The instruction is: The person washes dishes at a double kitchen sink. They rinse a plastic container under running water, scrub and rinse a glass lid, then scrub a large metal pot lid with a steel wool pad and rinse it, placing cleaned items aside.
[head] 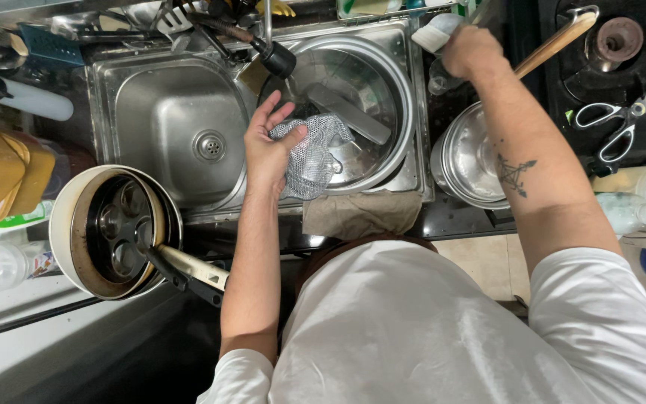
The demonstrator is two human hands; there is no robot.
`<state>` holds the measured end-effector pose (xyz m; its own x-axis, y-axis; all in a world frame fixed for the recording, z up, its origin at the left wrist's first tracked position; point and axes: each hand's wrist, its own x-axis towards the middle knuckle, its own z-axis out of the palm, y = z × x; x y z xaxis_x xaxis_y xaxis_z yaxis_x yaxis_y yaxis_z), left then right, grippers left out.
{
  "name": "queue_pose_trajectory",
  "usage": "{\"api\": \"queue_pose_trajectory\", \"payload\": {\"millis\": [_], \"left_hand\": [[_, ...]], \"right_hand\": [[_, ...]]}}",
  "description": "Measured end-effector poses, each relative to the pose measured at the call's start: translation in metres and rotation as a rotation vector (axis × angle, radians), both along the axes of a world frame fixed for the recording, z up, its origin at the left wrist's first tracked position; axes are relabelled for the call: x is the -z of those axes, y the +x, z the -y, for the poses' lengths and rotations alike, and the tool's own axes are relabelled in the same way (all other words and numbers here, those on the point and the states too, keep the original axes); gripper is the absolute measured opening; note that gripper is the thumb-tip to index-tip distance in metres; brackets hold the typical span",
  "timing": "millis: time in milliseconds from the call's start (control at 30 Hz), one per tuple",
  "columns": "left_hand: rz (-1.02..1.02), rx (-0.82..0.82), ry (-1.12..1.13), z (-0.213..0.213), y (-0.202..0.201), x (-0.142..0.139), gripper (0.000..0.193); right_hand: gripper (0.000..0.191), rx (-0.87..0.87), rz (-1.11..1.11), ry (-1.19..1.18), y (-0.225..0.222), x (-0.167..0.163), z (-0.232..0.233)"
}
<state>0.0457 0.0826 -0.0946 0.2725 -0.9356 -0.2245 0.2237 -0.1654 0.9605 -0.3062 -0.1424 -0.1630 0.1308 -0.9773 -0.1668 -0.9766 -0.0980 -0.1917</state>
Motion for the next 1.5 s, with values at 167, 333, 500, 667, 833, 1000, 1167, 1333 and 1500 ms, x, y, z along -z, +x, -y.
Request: {"api": "queue_pose_trajectory", "payload": {"millis": [167, 333, 500, 667, 833, 1000, 1167, 1333, 1500], "left_hand": [[-0.027, -0.011, 0.002, 0.0, 0.0, 0.003, 0.077], [-0.043, 0.007, -0.001, 0.0, -0.006, 0.006, 0.077], [-0.043, 0.011, -0.009, -0.002, -0.005, 0.006, 0.077], [-0.018, 0.001, -0.016, -0.003, -0.003, 0.004, 0.077], [-0.016, -0.003, 0.003, -0.004, -0.005, -0.003, 0.076], [-0.01, 0.0, 0.018, -0.003, -0.006, -0.008, 0.076], [-0.015, 0.006, 0.006, -0.003, -0.006, -0.004, 0.076], [-0.023, 0.014, -0.02, -0.002, -0.007, 0.001, 0.076], [-0.02, 0.024, -0.021, -0.002, -0.01, 0.002, 0.076]], "right_hand": [[0.028, 0.075, 0.076, 0.092, -0.005, -0.011, 0.0], [0.017, -0.039, -0.063, -0.085, 0.002, 0.003, -0.013], [0.024, -0.116, -0.122, 0.044, 0.002, 0.015, -0.015], [0.027, -0.177, -0.07, 0.178, 0.004, 0.01, -0.017], [0.036, -0.163, 0.0, 0.275, 0.006, -0.005, -0.024], [0.045, -0.125, -0.04, 0.283, 0.007, -0.009, -0.025], [0.039, -0.116, -0.011, 0.232, 0.001, -0.008, -0.016], [0.032, -0.063, 0.058, 0.051, 0.0, -0.023, -0.009], [0.033, 0.26, 0.4, 0.266, 0.008, -0.042, -0.021]]}}
